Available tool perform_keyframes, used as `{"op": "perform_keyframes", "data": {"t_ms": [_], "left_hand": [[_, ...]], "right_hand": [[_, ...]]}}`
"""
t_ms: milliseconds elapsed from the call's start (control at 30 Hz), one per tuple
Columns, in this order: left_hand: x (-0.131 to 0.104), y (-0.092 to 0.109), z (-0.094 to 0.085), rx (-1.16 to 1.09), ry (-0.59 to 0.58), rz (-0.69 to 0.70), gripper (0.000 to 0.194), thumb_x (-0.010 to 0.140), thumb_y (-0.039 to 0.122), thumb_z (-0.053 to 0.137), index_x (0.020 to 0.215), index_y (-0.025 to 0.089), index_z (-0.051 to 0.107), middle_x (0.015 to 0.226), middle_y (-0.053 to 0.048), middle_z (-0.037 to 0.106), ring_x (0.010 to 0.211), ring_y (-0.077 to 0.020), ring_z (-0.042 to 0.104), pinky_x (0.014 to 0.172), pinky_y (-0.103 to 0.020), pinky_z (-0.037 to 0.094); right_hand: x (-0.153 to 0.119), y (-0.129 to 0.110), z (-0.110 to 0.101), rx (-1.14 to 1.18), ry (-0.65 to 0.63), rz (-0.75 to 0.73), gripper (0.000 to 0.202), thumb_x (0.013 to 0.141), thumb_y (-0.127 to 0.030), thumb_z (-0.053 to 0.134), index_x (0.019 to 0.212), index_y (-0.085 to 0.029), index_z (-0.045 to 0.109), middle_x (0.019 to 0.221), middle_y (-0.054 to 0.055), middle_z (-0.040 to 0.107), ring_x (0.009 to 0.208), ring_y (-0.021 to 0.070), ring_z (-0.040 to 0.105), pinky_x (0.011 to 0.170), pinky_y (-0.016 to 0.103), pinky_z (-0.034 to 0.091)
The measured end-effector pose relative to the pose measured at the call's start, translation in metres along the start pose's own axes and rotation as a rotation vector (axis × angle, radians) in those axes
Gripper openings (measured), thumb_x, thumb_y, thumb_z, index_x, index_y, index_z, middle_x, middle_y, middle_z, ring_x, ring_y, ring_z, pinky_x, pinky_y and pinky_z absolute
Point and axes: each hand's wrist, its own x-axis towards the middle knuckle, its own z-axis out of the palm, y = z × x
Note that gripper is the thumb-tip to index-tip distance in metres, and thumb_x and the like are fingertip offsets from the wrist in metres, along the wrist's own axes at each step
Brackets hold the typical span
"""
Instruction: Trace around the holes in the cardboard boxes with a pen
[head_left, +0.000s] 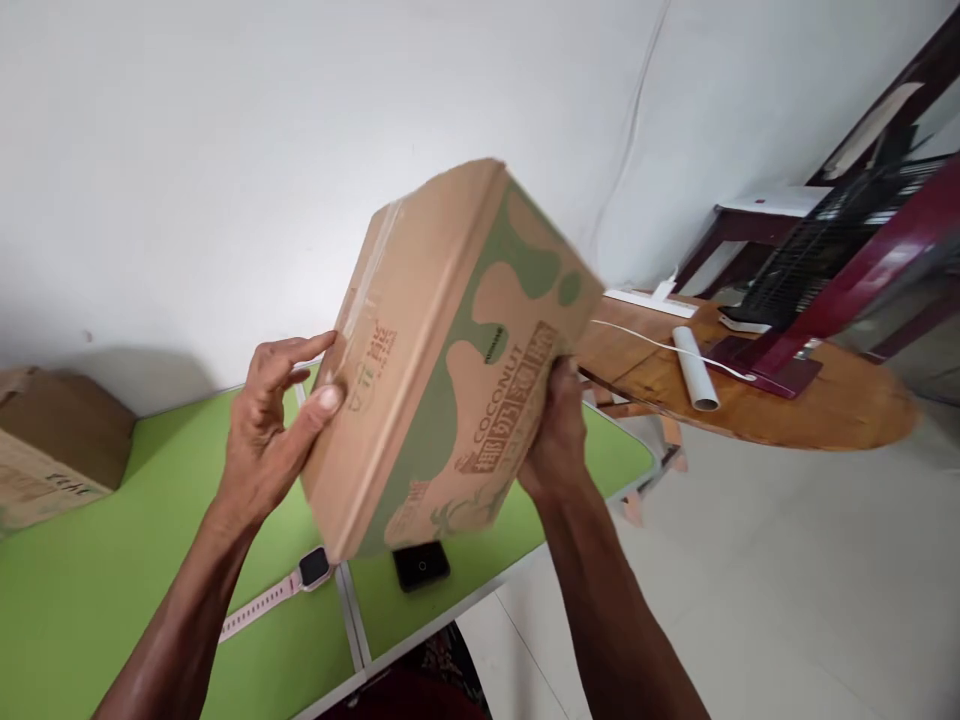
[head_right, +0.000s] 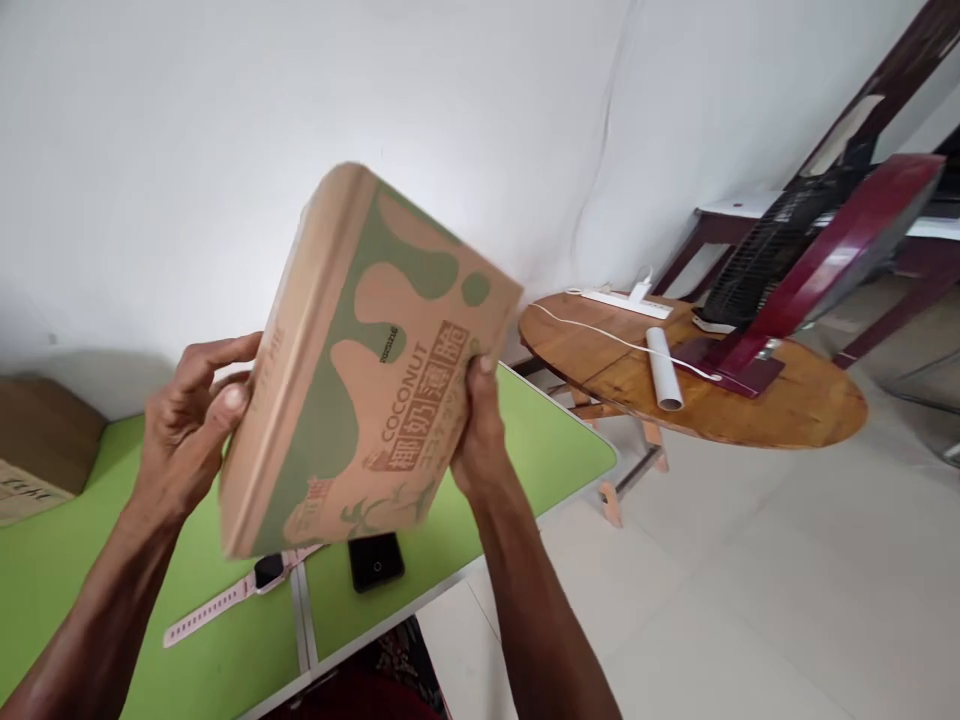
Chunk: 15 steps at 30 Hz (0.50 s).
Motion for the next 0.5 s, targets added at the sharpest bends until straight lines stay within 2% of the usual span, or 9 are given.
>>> {"op": "perform_keyframes", "data": {"t_ms": [100, 200, 300, 367, 433, 500], "left_hand": [[-0.034, 0.001, -0.040, -0.047, 0.003, -0.184, 0.069, 0.095, 0.080, 0.076, 0.153, 0.042, 0.075, 0.158, -0.007, 0.071, 0.144, -0.0420, 0.069, 0.114, -0.061, 0.066], [-0.085, -0.004, -0.061, 0.008, 0.098, -0.297, 0.072, 0.097, 0.079, 0.072, 0.159, 0.043, 0.071, 0.167, -0.004, 0.068, 0.157, -0.0460, 0.060, 0.129, -0.065, 0.054], [-0.137, -0.001, -0.058, 0.028, 0.255, -0.331, 0.076, 0.095, 0.069, 0.081, 0.165, 0.047, 0.063, 0.180, 0.002, 0.054, 0.167, -0.0454, 0.047, 0.135, -0.063, 0.048], [-0.161, 0.010, -0.048, 0.022, 0.347, -0.450, 0.078, 0.099, 0.058, 0.082, 0.171, 0.047, 0.055, 0.186, 0.005, 0.044, 0.175, -0.0421, 0.033, 0.144, -0.060, 0.031], [-0.173, 0.027, -0.037, 0.010, 0.378, -0.524, 0.078, 0.100, 0.057, 0.081, 0.172, 0.048, 0.053, 0.187, 0.005, 0.042, 0.177, -0.0411, 0.028, 0.146, -0.059, 0.023], [-0.175, 0.045, -0.029, 0.004, 0.377, -0.562, 0.079, 0.099, 0.060, 0.080, 0.172, 0.049, 0.052, 0.185, 0.005, 0.045, 0.177, -0.0429, 0.029, 0.146, -0.061, 0.023]], "right_hand": [[-0.034, 0.020, 0.035, 0.065, -0.132, 0.241, 0.089, 0.097, -0.096, 0.049, 0.154, -0.030, 0.071, 0.141, 0.009, 0.083, 0.153, 0.0405, 0.065, 0.124, 0.062, 0.058], [-0.062, 0.044, 0.052, 0.146, -0.278, 0.390, 0.087, 0.097, -0.094, 0.056, 0.155, -0.031, 0.073, 0.147, 0.011, 0.081, 0.150, 0.0424, 0.067, 0.122, 0.061, 0.060], [-0.075, 0.066, 0.062, 0.244, -0.277, 0.460, 0.078, 0.098, -0.089, 0.065, 0.150, -0.033, 0.078, 0.149, 0.009, 0.081, 0.152, 0.0390, 0.067, 0.126, 0.056, 0.056], [-0.077, 0.078, 0.066, 0.303, -0.201, 0.516, 0.073, 0.095, -0.086, 0.073, 0.144, -0.033, 0.081, 0.149, 0.007, 0.081, 0.154, 0.0358, 0.065, 0.131, 0.052, 0.052], [-0.079, 0.087, 0.070, 0.334, -0.149, 0.586, 0.070, 0.090, -0.084, 0.080, 0.137, -0.033, 0.084, 0.144, 0.006, 0.083, 0.152, 0.0344, 0.066, 0.131, 0.051, 0.051], [-0.081, 0.092, 0.071, 0.323, -0.157, 0.603, 0.066, 0.090, -0.084, 0.080, 0.130, -0.031, 0.087, 0.133, 0.007, 0.087, 0.144, 0.0357, 0.072, 0.126, 0.054, 0.056]]}}
